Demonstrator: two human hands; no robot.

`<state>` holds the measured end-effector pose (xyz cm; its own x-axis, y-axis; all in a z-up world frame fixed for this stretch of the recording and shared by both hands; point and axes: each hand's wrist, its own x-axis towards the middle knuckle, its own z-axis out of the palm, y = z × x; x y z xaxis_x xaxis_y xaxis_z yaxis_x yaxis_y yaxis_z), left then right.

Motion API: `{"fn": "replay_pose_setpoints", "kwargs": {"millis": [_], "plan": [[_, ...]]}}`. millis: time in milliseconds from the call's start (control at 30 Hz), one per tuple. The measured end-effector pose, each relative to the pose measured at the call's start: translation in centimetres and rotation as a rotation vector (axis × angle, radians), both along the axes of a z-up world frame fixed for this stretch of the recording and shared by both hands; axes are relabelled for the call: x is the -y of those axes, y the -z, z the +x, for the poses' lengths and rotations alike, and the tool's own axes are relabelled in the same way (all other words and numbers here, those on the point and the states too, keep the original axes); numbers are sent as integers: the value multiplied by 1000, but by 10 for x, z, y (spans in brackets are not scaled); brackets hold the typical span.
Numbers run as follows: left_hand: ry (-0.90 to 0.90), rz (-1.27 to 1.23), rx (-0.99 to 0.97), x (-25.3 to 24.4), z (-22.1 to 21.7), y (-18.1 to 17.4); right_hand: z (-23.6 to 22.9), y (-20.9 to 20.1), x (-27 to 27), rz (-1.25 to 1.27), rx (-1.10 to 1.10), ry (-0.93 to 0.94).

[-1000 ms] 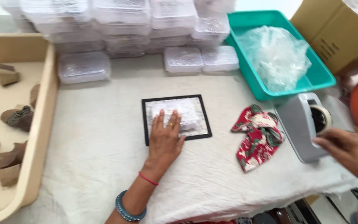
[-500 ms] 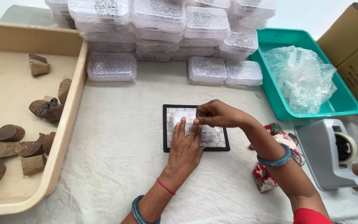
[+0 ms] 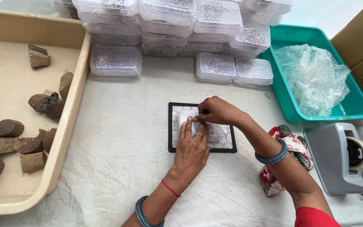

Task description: The person wipes a small plastic container with a cloth, places a decorative metal piece inside, and closes the lid. They then wrap the container in bubble wrap and secure it with tape before stacking it with other wrapped packages.

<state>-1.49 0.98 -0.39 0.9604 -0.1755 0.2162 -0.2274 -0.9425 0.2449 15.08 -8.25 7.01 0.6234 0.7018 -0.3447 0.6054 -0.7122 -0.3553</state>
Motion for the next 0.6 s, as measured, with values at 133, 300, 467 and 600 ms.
{"fn": "replay_pose_setpoints", "kwargs": {"millis": [133,300,467,600], "plan": [[-15,-21,4,2,0,3,-1,4,-2,-57,66,18],[-16,-57,-21,1,-3,-10,-3,7,-7,-73,151,29],[-8,-32,12,1,-2,-4,-4,4,-11,-147,127,99],[6,22,-14,-1,-1,-8,5,-5,5,-97,41,72]]}}
